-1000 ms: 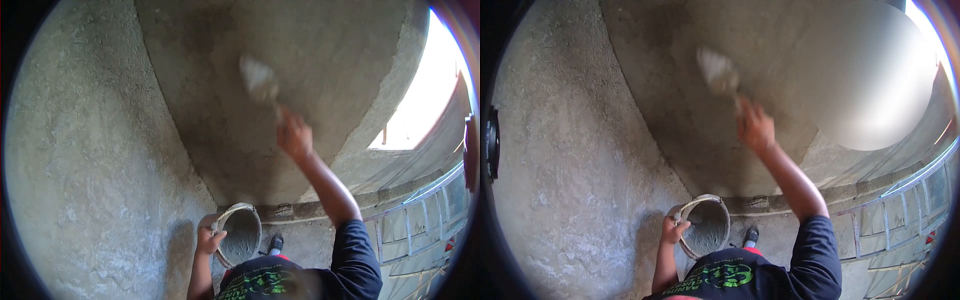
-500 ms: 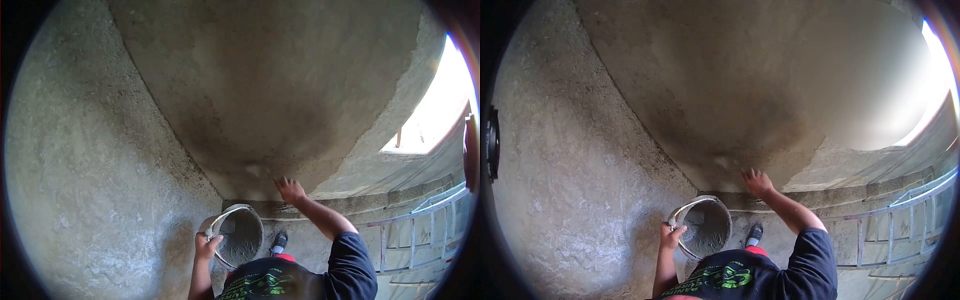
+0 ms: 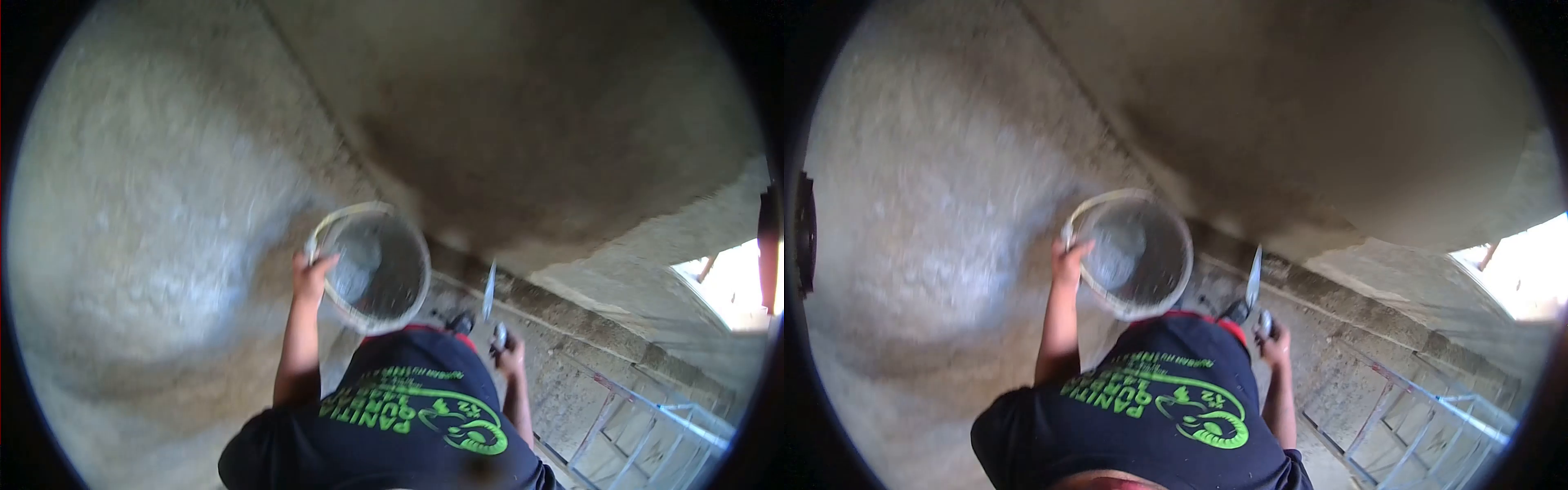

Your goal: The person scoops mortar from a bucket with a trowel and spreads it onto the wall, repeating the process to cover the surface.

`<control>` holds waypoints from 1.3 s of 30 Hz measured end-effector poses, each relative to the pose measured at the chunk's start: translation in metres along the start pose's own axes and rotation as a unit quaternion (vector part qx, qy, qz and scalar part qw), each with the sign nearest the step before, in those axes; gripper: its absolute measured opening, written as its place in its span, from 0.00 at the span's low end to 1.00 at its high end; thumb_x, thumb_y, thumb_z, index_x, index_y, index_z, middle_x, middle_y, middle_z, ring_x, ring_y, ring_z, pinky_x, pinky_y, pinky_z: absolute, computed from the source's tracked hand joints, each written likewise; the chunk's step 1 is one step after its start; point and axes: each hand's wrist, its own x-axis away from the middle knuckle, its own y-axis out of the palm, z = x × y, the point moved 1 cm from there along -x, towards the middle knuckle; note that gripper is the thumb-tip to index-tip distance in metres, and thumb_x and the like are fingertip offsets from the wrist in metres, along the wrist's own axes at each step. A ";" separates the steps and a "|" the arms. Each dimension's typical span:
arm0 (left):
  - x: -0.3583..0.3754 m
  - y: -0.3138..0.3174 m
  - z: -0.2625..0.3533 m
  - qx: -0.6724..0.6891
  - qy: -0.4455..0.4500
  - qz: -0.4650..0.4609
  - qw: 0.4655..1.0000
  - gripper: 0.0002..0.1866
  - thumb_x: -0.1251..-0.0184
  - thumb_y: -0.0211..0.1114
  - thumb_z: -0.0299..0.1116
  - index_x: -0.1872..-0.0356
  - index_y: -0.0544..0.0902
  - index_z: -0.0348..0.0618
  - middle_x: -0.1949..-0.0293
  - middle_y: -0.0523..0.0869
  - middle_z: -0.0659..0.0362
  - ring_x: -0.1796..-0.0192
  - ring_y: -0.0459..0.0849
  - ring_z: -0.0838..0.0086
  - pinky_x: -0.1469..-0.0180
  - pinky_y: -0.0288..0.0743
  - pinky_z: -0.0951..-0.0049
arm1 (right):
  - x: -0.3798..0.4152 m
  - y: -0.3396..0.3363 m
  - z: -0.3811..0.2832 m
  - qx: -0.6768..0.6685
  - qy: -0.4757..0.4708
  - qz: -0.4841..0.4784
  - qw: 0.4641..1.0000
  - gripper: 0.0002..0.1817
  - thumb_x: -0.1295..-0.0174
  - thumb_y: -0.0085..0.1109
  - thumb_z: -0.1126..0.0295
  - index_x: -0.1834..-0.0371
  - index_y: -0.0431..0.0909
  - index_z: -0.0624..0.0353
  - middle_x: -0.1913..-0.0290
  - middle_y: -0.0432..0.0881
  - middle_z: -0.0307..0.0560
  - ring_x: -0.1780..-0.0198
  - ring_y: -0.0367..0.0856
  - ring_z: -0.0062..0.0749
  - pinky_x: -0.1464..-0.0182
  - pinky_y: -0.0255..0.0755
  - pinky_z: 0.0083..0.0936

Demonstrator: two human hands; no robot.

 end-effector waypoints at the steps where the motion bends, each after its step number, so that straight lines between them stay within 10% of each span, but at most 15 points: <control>1: 0.001 -0.002 0.005 0.012 0.003 0.004 1.000 0.13 0.49 0.76 0.26 0.80 0.77 0.49 0.77 0.77 0.71 0.73 0.72 0.83 0.67 0.66 0.75 | 0.000 -0.003 -0.032 0.022 0.009 -0.021 0.999 0.23 0.36 0.70 0.66 0.41 0.77 0.63 0.68 0.80 0.37 0.71 0.77 0.16 0.71 0.71 0.20; 4: 0.006 0.011 0.029 0.032 0.008 -0.018 0.999 0.08 0.49 0.75 0.24 0.76 0.81 0.46 0.75 0.80 0.70 0.72 0.74 0.83 0.65 0.67 0.76 | 0.000 -0.003 -0.124 0.083 -0.072 -0.118 0.987 0.23 0.36 0.70 0.67 0.39 0.77 0.61 0.68 0.83 0.43 0.71 0.80 0.25 0.69 0.74 0.25; 6: 0.007 0.027 0.049 0.053 0.011 -0.047 0.997 0.07 0.49 0.75 0.24 0.74 0.83 0.44 0.74 0.81 0.69 0.71 0.76 0.83 0.65 0.68 0.77 | -0.006 0.007 -0.173 0.266 -0.412 -0.105 0.865 0.25 0.39 0.70 0.69 0.38 0.77 0.60 0.66 0.85 0.55 0.70 0.84 0.42 0.66 0.76 0.35; 7: 0.009 0.034 0.061 0.035 0.011 -0.062 0.997 0.07 0.48 0.74 0.24 0.73 0.83 0.43 0.73 0.82 0.69 0.70 0.77 0.83 0.64 0.68 0.77 | 0.005 0.020 -0.208 0.268 -0.388 -0.108 0.875 0.22 0.39 0.68 0.67 0.43 0.79 0.60 0.63 0.85 0.63 0.63 0.86 0.57 0.60 0.79 0.44; 13: 0.001 0.069 0.101 -0.015 -0.014 -0.149 0.989 0.08 0.52 0.74 0.26 0.72 0.83 0.38 0.73 0.83 0.64 0.69 0.80 0.78 0.63 0.71 0.73 | -0.015 0.060 -0.283 0.632 -0.318 -0.175 0.685 0.15 0.43 0.62 0.68 0.53 0.81 0.58 0.64 0.88 0.57 0.56 0.88 0.52 0.56 0.81 0.44; 20: -0.005 0.084 0.106 -0.055 0.007 -0.230 0.972 0.06 0.52 0.72 0.27 0.75 0.82 0.39 0.75 0.81 0.65 0.70 0.77 0.80 0.64 0.69 0.74 | -0.028 0.093 -0.332 0.707 -0.348 -0.291 0.543 0.10 0.50 0.61 0.73 0.65 0.88 0.60 0.61 0.89 0.55 0.55 0.89 0.48 0.54 0.83 0.41; 27: 0.007 0.105 0.126 -0.041 0.027 -0.273 0.961 0.05 0.49 0.70 0.28 0.76 0.81 0.40 0.75 0.80 0.67 0.70 0.75 0.82 0.66 0.67 0.73 | -0.031 0.115 -0.352 0.738 -0.312 -0.301 0.516 0.11 0.48 0.60 0.71 0.64 0.89 0.59 0.58 0.89 0.57 0.52 0.89 0.46 0.51 0.83 0.40; 39: 0.019 0.118 0.127 -0.067 0.000 -0.283 0.957 0.06 0.48 0.69 0.28 0.73 0.84 0.36 0.73 0.83 0.64 0.68 0.78 0.80 0.62 0.72 0.72 | -0.089 0.122 -0.302 0.586 -0.300 -0.372 0.655 0.20 0.46 0.59 0.64 0.58 0.85 0.71 0.58 0.89 0.61 0.53 0.89 0.51 0.49 0.81 0.43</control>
